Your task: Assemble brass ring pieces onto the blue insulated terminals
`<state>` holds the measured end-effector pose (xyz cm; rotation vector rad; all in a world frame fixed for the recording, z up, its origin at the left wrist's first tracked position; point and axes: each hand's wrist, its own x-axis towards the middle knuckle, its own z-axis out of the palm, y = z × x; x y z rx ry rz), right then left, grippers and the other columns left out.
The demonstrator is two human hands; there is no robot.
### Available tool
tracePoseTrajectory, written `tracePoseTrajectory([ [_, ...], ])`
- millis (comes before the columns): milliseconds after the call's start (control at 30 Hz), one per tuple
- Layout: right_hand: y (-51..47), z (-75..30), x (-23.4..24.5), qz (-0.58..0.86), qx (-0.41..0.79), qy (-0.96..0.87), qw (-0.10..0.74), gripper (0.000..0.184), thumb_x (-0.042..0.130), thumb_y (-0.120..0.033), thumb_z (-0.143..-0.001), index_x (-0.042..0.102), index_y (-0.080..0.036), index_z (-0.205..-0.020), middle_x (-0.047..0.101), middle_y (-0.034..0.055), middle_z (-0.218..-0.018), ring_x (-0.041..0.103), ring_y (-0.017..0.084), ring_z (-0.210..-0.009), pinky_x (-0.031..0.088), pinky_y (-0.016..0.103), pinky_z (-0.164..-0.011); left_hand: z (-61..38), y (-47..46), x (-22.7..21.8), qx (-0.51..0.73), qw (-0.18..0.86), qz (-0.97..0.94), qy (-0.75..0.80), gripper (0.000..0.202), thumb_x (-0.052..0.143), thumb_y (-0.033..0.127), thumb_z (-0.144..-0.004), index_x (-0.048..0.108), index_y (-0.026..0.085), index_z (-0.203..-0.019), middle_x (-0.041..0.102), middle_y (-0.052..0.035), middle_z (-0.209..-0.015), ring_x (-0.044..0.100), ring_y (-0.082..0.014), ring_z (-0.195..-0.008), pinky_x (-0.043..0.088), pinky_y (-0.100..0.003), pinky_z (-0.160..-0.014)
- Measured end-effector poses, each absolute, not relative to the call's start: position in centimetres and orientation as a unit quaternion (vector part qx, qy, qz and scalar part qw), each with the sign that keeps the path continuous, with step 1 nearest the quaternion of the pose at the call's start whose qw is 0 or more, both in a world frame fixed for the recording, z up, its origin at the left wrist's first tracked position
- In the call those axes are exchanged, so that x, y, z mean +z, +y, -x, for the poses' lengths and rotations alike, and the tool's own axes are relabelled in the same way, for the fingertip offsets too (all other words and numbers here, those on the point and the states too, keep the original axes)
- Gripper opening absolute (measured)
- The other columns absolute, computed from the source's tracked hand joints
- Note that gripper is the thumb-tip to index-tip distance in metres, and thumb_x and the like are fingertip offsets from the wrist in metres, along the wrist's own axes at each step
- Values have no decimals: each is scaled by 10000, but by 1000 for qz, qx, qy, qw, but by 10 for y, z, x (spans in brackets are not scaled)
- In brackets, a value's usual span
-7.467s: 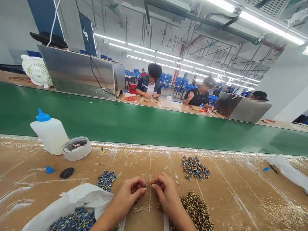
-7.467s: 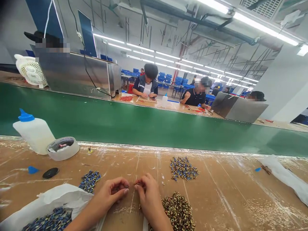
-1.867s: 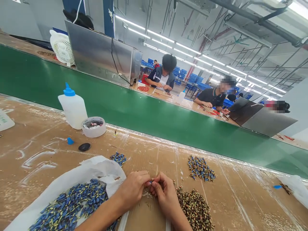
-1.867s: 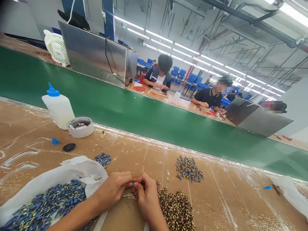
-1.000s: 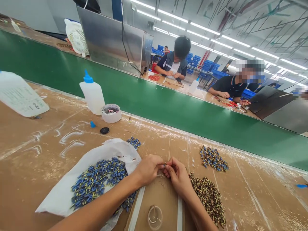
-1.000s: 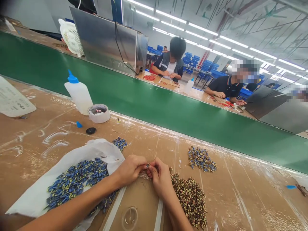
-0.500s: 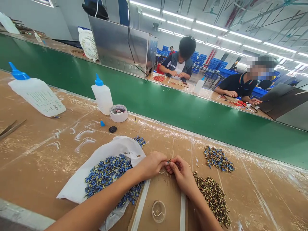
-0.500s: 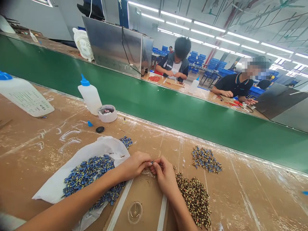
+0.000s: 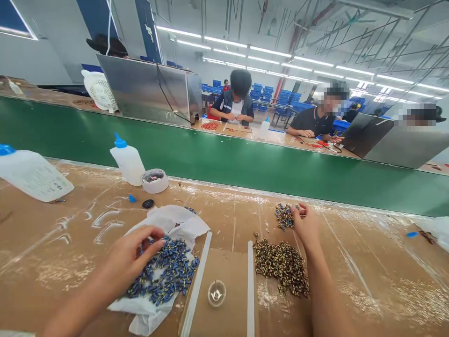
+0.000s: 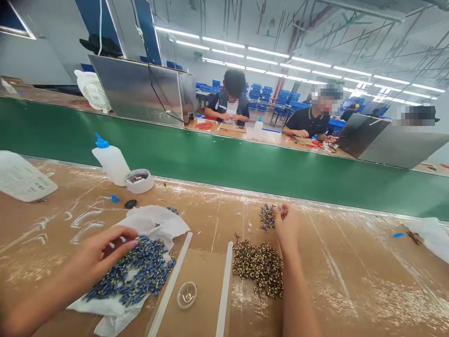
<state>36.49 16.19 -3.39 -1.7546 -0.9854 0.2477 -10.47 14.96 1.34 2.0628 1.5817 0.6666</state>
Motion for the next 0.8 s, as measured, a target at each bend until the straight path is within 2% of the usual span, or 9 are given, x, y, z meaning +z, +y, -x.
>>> tracePoseTrajectory([
  [100,158,-362,-32,739,66,-406,533,681,510,-600,-828,527,-67,-1252,578,49,-749,537,226,-689,398,353,-660,140,131,-16,188,178,-763,592,475,604,447,-806,566,241,-1232,613,-74,-1189,623,-277,-1010,483,-332,-854],
  [167,157,-351,-31,727,73,-425,535,657,482,-594,-852,523,-82,-1261,544,20,-709,518,204,-649,386,330,-627,147,126,-28,162,167,-769,595,441,589,366,-798,560,236,-1219,589,-90,-1202,606,-280,-1060,467,-348,-910],
  [267,155,-336,-33,702,112,-461,531,623,496,-606,-847,554,-113,-1223,540,3,-676,503,180,-600,376,302,-581,140,129,-26,145,166,-762,609,211,527,321,-833,594,220,-1005,612,-73,-1062,611,-254,-965,464,-343,-864],
  [367,153,-331,-36,684,144,-478,532,601,509,-616,-838,589,-124,-1173,583,26,-701,519,178,-606,392,298,-577,131,137,-13,148,163,-756,616,120,545,309,-825,595,206,-861,618,-46,-928,594,-228,-868,446,-316,-790],
  [500,150,-333,-40,682,162,-466,540,593,518,-628,-824,623,-117,-1107,647,86,-784,579,209,-684,437,328,-639,127,143,3,168,166,-759,607,146,586,331,-805,652,203,-775,641,-39,-897,587,-222,-872,423,-304,-789],
  [600,150,-330,-40,680,179,-468,536,581,532,-640,-813,649,-122,-1046,672,105,-803,610,230,-718,453,340,-661,123,149,18,174,166,-754,612,172,598,340,-806,678,199,-748,663,-30,-825,588,-210,-791,407,-295,-730],
  [700,149,-315,-37,668,194,-483,531,565,524,-637,-827,655,-128,-1035,679,106,-835,610,226,-730,457,331,-659,103,159,36,193,162,-756,604,180,597,330,-821,676,195,-731,665,-10,-727,577,-188,-719,383,-279,-672],
  [800,141,-293,-33,650,218,-509,520,518,521,-610,-853,661,-153,-1052,660,70,-795,594,209,-707,453,305,-631,63,173,46,228,207,-779,546,211,569,333,-860,675,188,-749,666,-1,-710,572,-161,-679,377,-263,-636],
])
